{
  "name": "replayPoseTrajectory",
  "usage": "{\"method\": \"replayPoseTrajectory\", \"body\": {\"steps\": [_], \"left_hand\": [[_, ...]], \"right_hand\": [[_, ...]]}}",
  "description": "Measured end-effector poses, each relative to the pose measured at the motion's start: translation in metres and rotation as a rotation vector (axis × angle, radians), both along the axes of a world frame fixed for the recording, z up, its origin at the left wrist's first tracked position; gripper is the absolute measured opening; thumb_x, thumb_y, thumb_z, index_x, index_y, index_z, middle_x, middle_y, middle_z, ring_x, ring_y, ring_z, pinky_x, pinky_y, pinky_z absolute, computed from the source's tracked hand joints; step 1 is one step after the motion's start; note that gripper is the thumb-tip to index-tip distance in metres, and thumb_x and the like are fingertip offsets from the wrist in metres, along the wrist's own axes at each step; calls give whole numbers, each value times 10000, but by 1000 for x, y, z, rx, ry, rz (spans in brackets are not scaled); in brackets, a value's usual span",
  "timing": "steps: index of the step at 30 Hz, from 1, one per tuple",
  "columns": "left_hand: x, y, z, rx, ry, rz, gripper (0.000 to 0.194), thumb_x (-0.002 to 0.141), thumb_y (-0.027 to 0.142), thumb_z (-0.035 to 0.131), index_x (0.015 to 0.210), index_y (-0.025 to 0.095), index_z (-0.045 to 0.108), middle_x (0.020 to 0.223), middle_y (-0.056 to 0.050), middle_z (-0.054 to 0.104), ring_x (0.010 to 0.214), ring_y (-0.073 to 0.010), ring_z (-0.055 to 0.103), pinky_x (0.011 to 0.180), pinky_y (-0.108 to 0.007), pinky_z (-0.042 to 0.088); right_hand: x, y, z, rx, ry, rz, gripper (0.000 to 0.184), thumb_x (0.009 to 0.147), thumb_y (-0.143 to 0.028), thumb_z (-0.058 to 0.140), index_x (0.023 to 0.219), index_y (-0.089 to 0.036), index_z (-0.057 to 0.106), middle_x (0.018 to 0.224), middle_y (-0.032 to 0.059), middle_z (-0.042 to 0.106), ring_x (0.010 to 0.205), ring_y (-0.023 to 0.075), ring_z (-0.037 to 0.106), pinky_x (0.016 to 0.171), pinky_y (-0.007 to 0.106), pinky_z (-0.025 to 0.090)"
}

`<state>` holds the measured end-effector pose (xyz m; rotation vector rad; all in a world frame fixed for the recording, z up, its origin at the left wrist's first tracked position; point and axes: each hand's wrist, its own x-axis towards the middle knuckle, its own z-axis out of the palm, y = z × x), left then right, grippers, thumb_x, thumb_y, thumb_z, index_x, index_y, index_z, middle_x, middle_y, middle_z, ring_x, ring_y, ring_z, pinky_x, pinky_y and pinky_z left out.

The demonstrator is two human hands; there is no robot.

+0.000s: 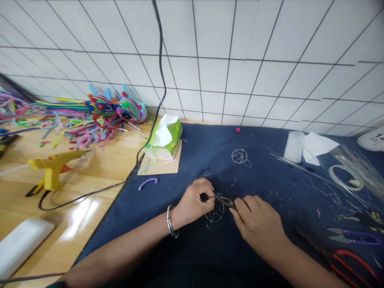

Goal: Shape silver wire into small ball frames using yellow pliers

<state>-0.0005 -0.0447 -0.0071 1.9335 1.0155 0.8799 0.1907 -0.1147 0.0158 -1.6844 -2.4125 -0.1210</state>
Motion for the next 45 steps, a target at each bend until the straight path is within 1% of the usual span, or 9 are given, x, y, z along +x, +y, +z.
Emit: {"method": "replayPoseTrajectory", "body": {"steps": [10,21,27,31,34,36,38,41,45], "left_hand": [[0,0,0,25,3,10,141,637,23,519,583,153,517,701,-21,531,729,-149,529,717,-302,432],[1,0,1,19,-14,10,147,639,17,517,579,151,515,694,-21,520,737,-154,522,717,-308,430],[0,-1,4,-21,-24,-8,152,642,12,524,578,149,514,710,-22,522,749,-153,527,715,-301,431],[-2,1,5,-79,-63,-45,144,658,14,527,594,143,514,737,-23,527,762,-145,534,714,-287,435],[-4,3,7,-146,-87,-72,130,692,34,530,614,138,519,751,-23,538,756,-134,537,717,-280,438],[-4,4,7,-182,-90,-80,125,710,50,535,620,135,518,755,-23,542,756,-130,539,721,-279,438],[-4,5,8,-205,-91,-86,121,721,62,540,625,132,520,759,-25,544,762,-131,541,728,-282,439],[-3,6,8,-214,-101,-90,111,729,73,549,634,130,534,762,-29,546,778,-137,546,744,-293,441],[-2,5,6,-176,-109,-84,94,720,71,560,646,128,552,786,-41,560,789,-145,551,755,-310,444]], "right_hand": [[0,1,-2,23,9,10,170,854,-286,438,849,-194,581,699,32,500,661,156,437,580,294,284],[1,1,-4,-11,14,5,171,863,-299,429,861,-202,569,714,29,508,668,160,442,589,298,282],[2,3,-2,-32,60,23,168,859,-283,436,841,-198,579,718,29,521,668,151,459,590,285,300],[5,5,-1,-42,115,26,176,853,-285,445,820,-190,590,709,33,528,671,145,476,603,274,326],[13,12,5,-165,247,31,187,859,-306,435,835,-194,582,747,33,548,706,142,505,630,263,363],[22,18,12,-343,376,9,199,869,-347,418,867,-213,565,775,16,557,713,131,518,617,247,383],[31,23,19,-474,466,-35,213,873,-379,404,849,-224,549,756,-3,548,679,119,516,603,244,388],[37,27,27,-569,520,-44,223,870,-400,405,828,-229,542,732,-15,532,661,117,510,595,251,381],[33,26,30,-614,514,-13,222,867,-391,415,794,-219,534,730,-16,524,664,115,500,599,255,370]]}}
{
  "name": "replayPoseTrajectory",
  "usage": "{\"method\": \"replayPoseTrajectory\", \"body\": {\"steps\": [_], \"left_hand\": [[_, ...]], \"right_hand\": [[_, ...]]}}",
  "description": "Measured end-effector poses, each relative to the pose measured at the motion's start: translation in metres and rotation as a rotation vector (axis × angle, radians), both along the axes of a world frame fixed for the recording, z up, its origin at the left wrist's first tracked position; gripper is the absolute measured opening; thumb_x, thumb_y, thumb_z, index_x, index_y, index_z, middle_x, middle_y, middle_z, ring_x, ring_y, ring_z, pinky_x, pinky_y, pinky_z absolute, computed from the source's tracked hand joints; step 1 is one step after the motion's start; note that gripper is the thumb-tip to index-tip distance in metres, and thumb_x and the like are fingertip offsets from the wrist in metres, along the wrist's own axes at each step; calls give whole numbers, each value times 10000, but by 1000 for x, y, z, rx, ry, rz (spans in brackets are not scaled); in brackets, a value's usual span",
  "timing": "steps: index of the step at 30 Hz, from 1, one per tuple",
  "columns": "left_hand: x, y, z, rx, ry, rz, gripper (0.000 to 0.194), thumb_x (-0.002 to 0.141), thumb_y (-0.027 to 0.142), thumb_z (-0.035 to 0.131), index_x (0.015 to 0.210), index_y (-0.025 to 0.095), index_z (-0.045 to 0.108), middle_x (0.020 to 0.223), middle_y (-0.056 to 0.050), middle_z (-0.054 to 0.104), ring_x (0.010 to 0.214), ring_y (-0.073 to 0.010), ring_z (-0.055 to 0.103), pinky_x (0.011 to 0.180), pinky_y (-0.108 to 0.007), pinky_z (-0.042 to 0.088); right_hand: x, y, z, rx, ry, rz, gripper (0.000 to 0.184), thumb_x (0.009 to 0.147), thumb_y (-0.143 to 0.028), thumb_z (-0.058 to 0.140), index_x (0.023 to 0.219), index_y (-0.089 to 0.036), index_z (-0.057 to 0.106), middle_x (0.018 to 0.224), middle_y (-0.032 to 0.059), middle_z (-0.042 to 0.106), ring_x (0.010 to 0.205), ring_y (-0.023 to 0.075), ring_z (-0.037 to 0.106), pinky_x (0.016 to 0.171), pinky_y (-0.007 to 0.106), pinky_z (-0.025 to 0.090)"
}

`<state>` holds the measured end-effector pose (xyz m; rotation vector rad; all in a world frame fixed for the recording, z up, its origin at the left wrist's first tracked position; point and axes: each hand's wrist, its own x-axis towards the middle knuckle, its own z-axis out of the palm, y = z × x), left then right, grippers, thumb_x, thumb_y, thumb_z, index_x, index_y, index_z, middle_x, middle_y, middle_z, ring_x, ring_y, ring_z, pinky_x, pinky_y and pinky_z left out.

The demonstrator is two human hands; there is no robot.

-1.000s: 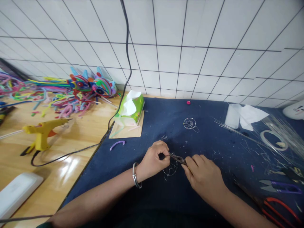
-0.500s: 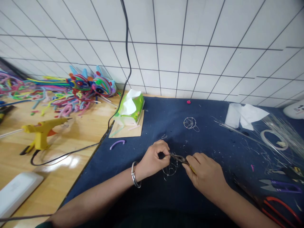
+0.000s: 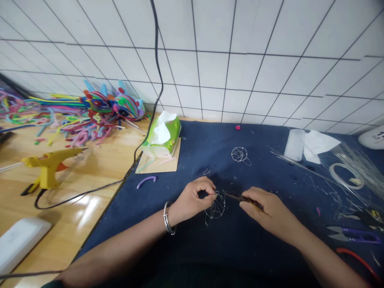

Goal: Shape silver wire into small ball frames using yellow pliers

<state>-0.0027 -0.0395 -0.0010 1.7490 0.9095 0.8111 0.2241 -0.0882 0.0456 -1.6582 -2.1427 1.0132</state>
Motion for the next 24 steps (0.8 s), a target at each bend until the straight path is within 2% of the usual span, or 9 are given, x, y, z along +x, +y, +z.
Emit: {"method": "replayPoseTrajectory", "body": {"steps": [7,10,14,19,24], "left_hand": [[0,0,-2,42,11,-21,84,717,65,563,660,126,556,792,-46,552,806,-151,549,767,-322,442],[-2,2,1,10,-16,-89,85,743,77,553,672,123,553,797,-47,544,814,-146,548,772,-314,441],[-5,4,5,-1,-34,-192,69,760,102,560,693,121,561,860,-58,534,829,-137,543,785,-310,440],[-6,4,6,57,-21,-248,52,762,94,557,722,124,572,971,-75,536,901,-141,542,831,-311,429],[-7,5,4,153,-1,-272,68,755,82,560,772,133,601,1059,-96,544,986,-167,535,871,-330,432]], "right_hand": [[3,2,-4,46,-39,75,209,872,-379,418,846,-224,555,751,-12,534,689,114,497,620,250,372],[10,6,-11,178,-125,84,202,870,-369,423,895,-220,557,800,5,550,740,130,499,661,265,373],[12,7,-19,429,-365,152,176,848,-329,455,898,-205,571,849,39,559,803,179,475,713,324,339],[8,6,-20,554,-443,276,184,846,-320,460,918,-194,573,877,54,558,810,189,458,703,330,310],[9,7,-21,647,-513,248,201,856,-315,444,936,-178,569,884,67,557,836,206,453,711,340,296]]}}
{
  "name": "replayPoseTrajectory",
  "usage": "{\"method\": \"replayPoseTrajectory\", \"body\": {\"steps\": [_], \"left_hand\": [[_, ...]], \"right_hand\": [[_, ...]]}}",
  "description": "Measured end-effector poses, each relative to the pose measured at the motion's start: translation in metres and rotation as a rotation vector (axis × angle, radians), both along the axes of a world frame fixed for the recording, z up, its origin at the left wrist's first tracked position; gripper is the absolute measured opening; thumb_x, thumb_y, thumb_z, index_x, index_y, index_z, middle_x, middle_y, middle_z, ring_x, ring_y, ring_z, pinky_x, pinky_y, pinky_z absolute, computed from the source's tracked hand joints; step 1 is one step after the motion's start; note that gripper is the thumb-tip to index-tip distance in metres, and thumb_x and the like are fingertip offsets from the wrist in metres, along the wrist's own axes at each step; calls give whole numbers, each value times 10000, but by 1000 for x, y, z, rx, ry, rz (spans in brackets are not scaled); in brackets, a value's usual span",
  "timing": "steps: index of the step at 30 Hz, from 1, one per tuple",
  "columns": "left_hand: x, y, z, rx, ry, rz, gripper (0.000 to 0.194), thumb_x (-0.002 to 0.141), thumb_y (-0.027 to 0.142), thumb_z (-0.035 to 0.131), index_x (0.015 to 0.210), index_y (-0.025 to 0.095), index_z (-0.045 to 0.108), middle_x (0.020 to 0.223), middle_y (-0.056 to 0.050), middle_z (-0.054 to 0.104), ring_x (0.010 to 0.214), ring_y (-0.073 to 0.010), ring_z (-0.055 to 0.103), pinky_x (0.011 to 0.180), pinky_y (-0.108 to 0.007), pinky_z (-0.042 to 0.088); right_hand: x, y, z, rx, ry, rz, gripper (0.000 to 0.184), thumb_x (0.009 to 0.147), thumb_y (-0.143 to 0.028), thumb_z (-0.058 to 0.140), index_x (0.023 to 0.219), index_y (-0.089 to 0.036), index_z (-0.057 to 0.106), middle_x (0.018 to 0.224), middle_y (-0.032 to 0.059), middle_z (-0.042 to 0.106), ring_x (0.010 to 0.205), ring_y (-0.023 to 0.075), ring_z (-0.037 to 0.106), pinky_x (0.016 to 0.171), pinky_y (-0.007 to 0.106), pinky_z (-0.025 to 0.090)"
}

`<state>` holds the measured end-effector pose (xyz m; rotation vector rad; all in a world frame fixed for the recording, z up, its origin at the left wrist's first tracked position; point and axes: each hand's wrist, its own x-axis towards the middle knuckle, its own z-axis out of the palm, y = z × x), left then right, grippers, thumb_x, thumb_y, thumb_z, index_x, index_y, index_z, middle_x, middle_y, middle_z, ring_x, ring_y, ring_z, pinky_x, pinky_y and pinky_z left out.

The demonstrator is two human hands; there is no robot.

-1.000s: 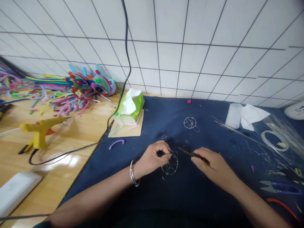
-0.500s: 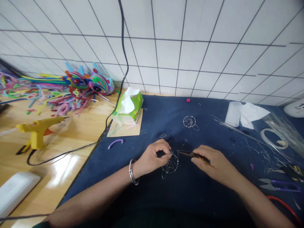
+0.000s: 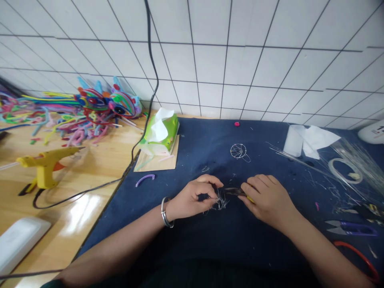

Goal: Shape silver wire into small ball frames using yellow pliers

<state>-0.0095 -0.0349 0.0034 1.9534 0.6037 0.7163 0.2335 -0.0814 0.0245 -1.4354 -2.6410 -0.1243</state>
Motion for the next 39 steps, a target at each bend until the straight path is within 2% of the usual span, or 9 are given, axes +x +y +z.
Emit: {"method": "replayPoseTrajectory", "body": {"steps": [6,12,19,23,28,33,39], "left_hand": [[-2,2,0,170,46,0,79,759,116,583,791,144,650,1066,-104,560,1014,-193,525,929,-394,392],[-1,2,0,220,64,-13,85,767,128,570,785,154,649,1090,-100,583,1015,-197,532,930,-404,388],[1,2,-2,186,48,-78,84,762,119,570,777,164,640,1090,-91,615,984,-194,563,927,-408,395],[1,2,-2,99,35,-37,56,768,144,580,800,147,626,1041,-101,622,955,-182,576,880,-374,438],[0,3,1,7,29,8,54,789,158,570,822,142,609,1014,-95,615,943,-162,579,837,-330,470],[-1,3,-1,17,-3,9,109,787,151,586,893,137,570,1023,-103,608,979,-168,567,866,-342,459],[-2,4,-3,73,-2,-49,78,821,131,526,862,150,590,1084,-103,583,1049,-183,524,897,-371,443]], "right_hand": [[6,1,1,25,-19,26,195,851,-324,455,931,-185,566,897,63,556,841,205,454,713,338,299],[7,2,0,69,-19,62,186,842,-307,475,935,-177,570,907,71,561,867,210,466,730,343,306],[5,0,-1,133,-39,135,177,846,-283,480,950,-177,577,863,59,575,816,189,478,696,331,307],[8,0,-1,174,-56,147,166,852,-288,483,938,-184,581,789,34,571,707,151,459,632,313,287],[11,0,-1,211,-95,149,169,850,-295,495,953,-191,578,772,26,571,690,146,444,621,312,279],[11,1,-1,224,-95,150,161,848,-296,501,947,-195,577,768,21,570,684,140,434,617,308,273],[10,2,-3,182,-40,145,161,847,-298,502,936,-188,579,744,19,562,678,138,444,609,299,272]]}}
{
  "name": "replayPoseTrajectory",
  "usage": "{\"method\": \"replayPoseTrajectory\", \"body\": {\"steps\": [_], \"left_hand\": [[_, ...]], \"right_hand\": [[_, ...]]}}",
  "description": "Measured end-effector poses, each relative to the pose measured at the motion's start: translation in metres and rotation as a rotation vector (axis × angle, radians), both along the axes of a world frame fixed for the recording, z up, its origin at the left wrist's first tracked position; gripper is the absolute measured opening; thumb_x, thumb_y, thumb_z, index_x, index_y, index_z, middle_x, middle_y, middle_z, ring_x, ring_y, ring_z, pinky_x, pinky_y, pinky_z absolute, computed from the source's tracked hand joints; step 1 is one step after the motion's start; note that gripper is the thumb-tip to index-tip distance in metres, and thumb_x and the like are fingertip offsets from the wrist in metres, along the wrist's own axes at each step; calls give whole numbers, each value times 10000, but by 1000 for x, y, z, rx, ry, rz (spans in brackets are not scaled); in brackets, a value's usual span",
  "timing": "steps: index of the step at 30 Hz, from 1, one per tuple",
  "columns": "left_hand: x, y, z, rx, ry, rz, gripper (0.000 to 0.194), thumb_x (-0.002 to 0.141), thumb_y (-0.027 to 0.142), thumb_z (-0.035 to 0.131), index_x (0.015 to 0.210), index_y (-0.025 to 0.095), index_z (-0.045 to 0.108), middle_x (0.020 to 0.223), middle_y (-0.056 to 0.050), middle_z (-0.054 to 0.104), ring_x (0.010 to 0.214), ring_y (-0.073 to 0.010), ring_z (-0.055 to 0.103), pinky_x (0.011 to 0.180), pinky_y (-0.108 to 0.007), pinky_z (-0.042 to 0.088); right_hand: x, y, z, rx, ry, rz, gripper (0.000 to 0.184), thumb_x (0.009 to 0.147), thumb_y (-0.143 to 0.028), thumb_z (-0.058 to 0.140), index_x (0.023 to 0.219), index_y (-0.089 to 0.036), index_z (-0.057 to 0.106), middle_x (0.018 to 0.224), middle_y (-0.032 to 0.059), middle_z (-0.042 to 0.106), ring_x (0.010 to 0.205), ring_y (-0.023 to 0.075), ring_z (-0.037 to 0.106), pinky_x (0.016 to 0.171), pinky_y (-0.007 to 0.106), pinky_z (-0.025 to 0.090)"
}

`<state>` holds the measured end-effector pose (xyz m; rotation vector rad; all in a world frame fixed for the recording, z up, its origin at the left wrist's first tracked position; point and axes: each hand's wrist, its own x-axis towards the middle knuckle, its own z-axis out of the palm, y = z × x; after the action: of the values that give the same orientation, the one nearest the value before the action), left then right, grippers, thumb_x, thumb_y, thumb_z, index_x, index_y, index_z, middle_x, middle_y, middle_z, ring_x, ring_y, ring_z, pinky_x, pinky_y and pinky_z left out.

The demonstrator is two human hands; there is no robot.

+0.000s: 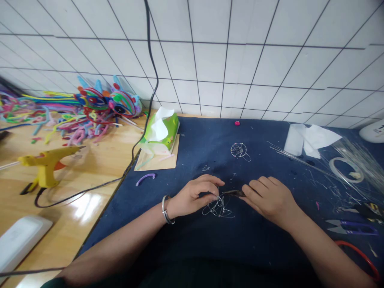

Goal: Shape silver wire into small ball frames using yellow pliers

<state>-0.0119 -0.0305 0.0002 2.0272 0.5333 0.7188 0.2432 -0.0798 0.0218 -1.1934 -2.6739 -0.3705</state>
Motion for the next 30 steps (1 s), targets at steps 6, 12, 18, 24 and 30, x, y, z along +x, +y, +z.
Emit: {"method": "replayPoseTrajectory", "body": {"steps": [6,12,18,24,30], "left_hand": [[-1,2,-3,65,31,-39,124,830,136,505,841,154,627,1142,-106,550,1061,-192,507,874,-355,459],[-2,3,-4,147,35,-36,126,826,123,502,832,161,622,1150,-103,548,1066,-199,497,909,-383,430],[-2,5,-2,-8,-21,-65,81,834,148,507,820,138,586,1078,-112,574,1020,-186,537,882,-355,440],[1,2,-3,-214,-72,-38,67,851,188,497,825,138,533,1037,-104,584,968,-175,560,862,-348,440],[5,-3,-7,-324,-68,10,90,852,205,502,818,131,539,999,-88,574,891,-144,554,821,-313,436]], "right_hand": [[-1,0,-2,-28,10,-14,168,850,-307,492,921,-187,586,734,24,558,683,143,449,618,296,279],[-2,-1,-3,-39,3,-17,176,853,-315,484,915,-188,588,747,30,559,684,143,443,618,295,276],[-2,-1,-2,-32,7,-11,160,850,-299,494,931,-192,581,753,24,560,685,143,445,620,298,276],[-5,-1,-4,-28,46,12,149,849,-294,497,922,-195,581,753,23,557,681,139,447,618,297,277],[-11,-4,-8,-78,21,15,181,854,-313,481,937,-185,578,781,35,559,714,154,438,645,306,292]]}}
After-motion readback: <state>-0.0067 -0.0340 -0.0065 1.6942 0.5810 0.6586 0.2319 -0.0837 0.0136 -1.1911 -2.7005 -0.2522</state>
